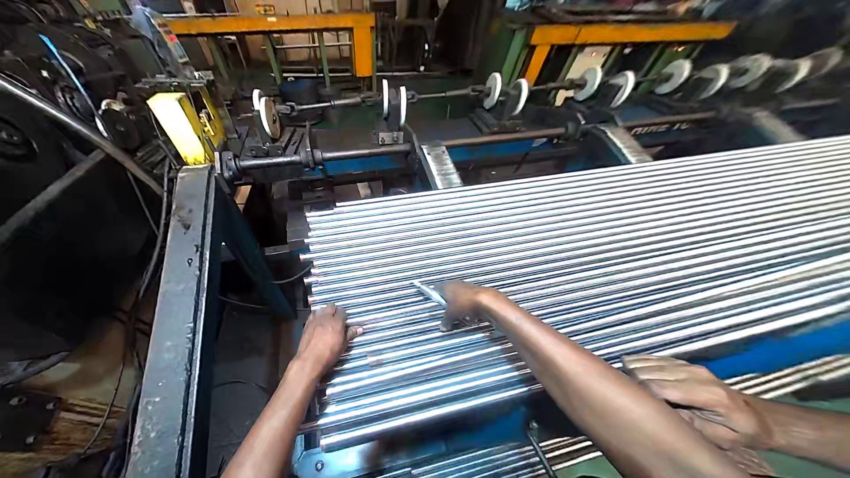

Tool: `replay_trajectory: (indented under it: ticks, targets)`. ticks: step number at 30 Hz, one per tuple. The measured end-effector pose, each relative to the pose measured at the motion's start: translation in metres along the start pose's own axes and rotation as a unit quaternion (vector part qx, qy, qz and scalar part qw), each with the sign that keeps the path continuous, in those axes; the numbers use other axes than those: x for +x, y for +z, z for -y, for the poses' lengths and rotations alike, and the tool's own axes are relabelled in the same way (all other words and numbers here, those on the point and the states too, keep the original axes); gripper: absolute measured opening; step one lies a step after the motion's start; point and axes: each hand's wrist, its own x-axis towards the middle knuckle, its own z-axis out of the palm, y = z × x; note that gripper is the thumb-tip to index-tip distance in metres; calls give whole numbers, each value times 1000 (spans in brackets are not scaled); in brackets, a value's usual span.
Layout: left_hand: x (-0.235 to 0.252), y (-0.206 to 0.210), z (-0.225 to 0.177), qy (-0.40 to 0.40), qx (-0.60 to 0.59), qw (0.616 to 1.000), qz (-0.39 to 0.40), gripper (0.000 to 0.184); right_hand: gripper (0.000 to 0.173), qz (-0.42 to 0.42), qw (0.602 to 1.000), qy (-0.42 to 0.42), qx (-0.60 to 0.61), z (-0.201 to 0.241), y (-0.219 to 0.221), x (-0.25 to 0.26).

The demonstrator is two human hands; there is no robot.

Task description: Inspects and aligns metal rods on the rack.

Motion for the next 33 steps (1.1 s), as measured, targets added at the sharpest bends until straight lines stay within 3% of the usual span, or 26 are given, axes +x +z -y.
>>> replay_trajectory:
  ticks: [3,6,10,13,15,18,20,22,25,28,33]
  targets:
    - [-11,-11,-12,-16,49,998,29,48,55,12,1000,-3,11,-3,0,-9]
    - [-44,-26,-20,22,47,998,27,47,46,7,999,-5,46,-6,-4,-39]
    - [-107,-1,-24,165,29,976,-137,47,48,-47,993,-42,100,-23,27,-110]
    - [-142,26,-30,224,37,943,-243,54,51,-68,969,-105,211,-38,56,-138]
    - [-150,28,-33,230,40,933,-275,52,46,-95,928,-134,335,-34,71,-149]
    - [-154,40,-34,212,23,947,-241,51,27,-103,820,-164,539,-14,80,-150]
    - [-157,57,-32,196,8,955,-221,54,31,-96,764,-167,616,5,84,-140]
    - [-157,64,-31,200,18,942,-269,55,36,-82,717,-176,669,19,91,-122]
    - [-163,79,-33,191,20,939,-284,55,44,-30,674,-163,720,41,106,-102]
    - [-162,89,-31,171,5,940,-296,60,49,2,678,-133,723,66,115,-89]
    - [-163,97,-34,158,-10,934,-320,58,48,7,724,-111,681,85,126,-74]
